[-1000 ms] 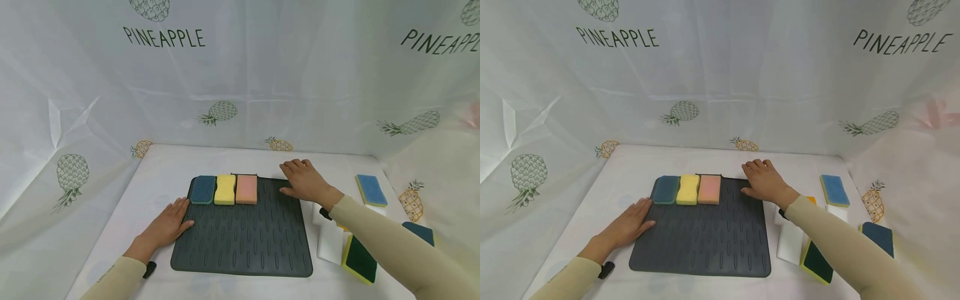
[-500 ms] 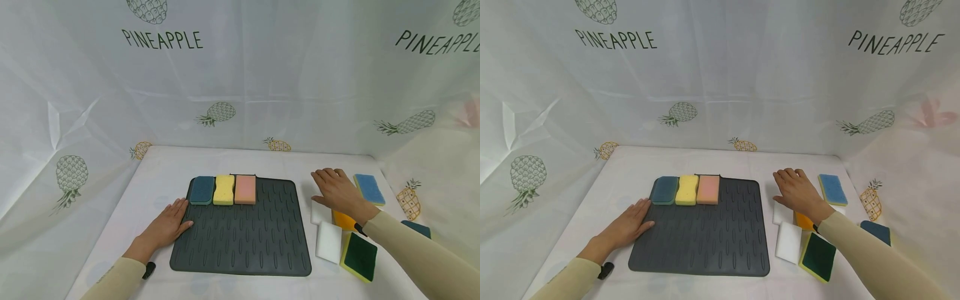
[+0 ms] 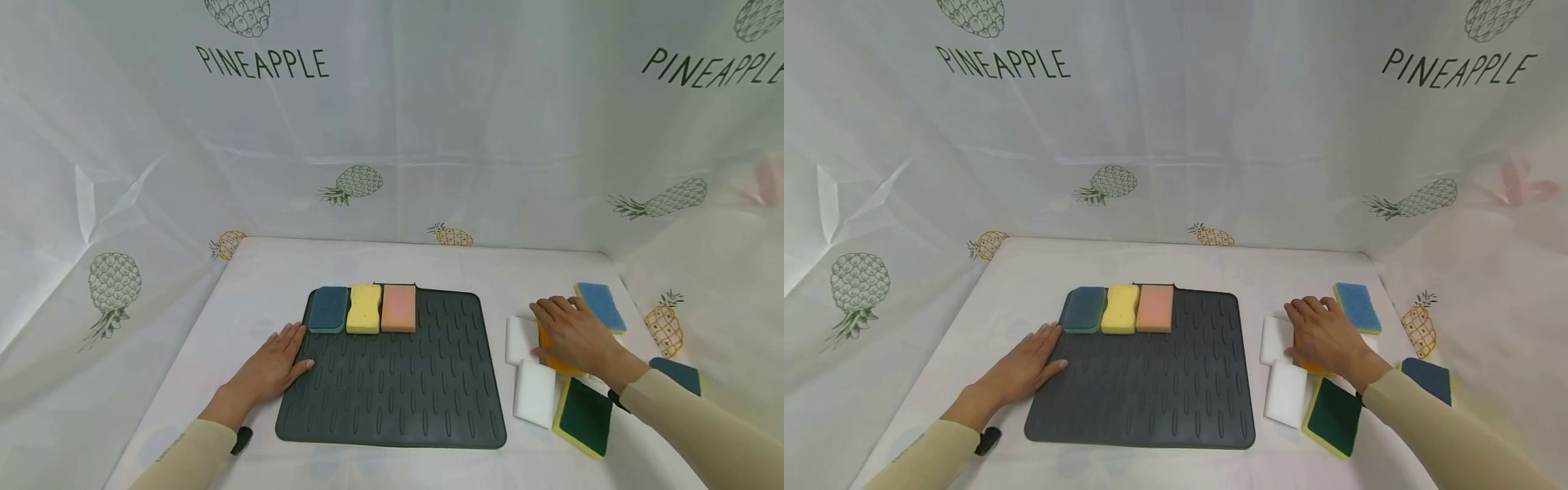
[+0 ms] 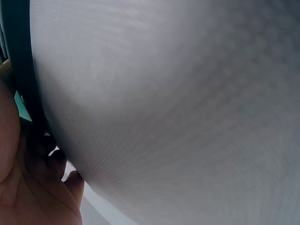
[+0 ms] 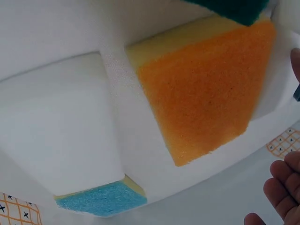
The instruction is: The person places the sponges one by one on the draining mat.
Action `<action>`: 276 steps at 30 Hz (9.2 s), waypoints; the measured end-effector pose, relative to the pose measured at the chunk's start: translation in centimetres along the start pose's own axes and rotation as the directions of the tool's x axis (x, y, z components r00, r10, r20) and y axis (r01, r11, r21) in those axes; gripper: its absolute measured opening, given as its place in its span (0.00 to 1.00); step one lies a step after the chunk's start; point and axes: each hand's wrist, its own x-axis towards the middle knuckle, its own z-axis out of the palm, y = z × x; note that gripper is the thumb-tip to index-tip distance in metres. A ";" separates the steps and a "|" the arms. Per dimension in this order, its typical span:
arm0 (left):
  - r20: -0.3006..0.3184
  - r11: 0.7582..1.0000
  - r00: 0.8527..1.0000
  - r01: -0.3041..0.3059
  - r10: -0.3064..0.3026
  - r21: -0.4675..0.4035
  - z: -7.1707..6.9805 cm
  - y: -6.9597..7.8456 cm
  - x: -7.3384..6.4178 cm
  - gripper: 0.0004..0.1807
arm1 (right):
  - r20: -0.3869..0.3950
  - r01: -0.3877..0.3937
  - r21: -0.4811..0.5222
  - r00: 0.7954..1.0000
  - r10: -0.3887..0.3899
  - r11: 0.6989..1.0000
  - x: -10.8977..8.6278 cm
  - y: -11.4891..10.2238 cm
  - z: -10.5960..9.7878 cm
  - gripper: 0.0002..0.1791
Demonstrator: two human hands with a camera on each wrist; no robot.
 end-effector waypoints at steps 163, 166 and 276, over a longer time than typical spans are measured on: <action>-0.017 1.000 1.000 0.000 0.000 0.000 0.7 -0.4 0.2 0.43 | 0.151 -0.050 0.362 0.989 -0.005 0.931 15.7 -9.9 2.2 0.58; -0.021 1.000 1.000 -0.005 0.005 0.003 0.7 -0.4 0.1 0.43 | 0.168 -0.058 0.376 0.986 -0.006 0.925 15.6 -9.8 2.1 0.60; -0.012 1.000 1.000 0.013 -0.013 0.011 0.8 -0.2 0.2 0.44 | -0.118 -0.130 0.094 0.983 0.141 0.987 0.6 1.0 1.9 0.58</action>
